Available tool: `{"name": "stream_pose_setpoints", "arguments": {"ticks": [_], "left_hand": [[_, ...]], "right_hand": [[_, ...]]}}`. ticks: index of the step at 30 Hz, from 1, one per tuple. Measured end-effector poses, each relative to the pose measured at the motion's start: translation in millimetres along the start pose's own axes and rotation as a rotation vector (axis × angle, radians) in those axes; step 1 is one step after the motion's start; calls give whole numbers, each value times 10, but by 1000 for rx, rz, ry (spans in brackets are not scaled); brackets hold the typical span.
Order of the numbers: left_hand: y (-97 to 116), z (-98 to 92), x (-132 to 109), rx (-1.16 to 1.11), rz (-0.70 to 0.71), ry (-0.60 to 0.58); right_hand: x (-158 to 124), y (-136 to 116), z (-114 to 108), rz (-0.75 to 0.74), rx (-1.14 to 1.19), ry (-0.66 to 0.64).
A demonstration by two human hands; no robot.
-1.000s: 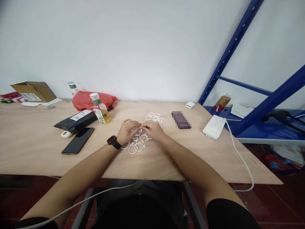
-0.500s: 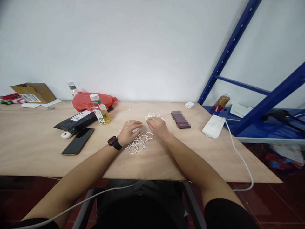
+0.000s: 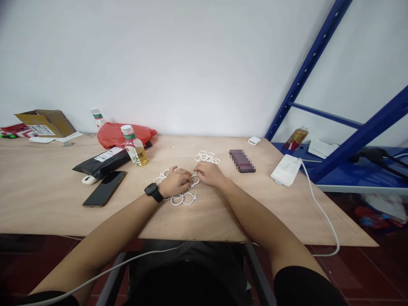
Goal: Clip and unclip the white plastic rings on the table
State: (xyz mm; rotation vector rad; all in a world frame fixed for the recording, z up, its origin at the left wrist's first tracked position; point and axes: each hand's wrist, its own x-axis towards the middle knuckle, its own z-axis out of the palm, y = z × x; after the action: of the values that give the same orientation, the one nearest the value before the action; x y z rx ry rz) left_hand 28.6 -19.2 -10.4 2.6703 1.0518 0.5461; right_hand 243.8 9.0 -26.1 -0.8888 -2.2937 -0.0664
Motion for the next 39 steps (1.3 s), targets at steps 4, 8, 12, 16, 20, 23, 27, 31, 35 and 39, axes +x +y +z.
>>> {"name": "stream_pose_setpoints", "arguments": {"ticks": [4, 8, 12, 16, 20, 23, 27, 31, 35, 39], "left_hand": [[-68, -27, -7, 25, -15, 3], [-110, -12, -5, 54, -25, 28], [-119, 0, 5, 26, -61, 69], [-127, -4, 16, -31, -104, 141], [-126, -13, 19, -64, -51, 203], [-112, -31, 19, -80, -5, 267], [-97, -56, 23, -128, 27, 280], [-107, -47, 39, -135, 41, 280], [-146, -26, 54, -134, -22, 384], [-181, -30, 55, -137, -45, 441]], "right_hand": [[4, -79, -35, -51, 46, -43], [16, -149, -62, -88, 67, -128], [24, -167, -52, -65, 4, -146], [27, -135, -35, -22, -56, -95], [21, -107, -39, 61, -110, -44], [18, -109, -42, 92, -142, -72], [23, -128, -31, 101, -136, -122], [25, -142, -21, 88, -78, -74], [28, -178, -39, 72, 1, 132], [42, -256, -48, 23, 77, 183]]}}
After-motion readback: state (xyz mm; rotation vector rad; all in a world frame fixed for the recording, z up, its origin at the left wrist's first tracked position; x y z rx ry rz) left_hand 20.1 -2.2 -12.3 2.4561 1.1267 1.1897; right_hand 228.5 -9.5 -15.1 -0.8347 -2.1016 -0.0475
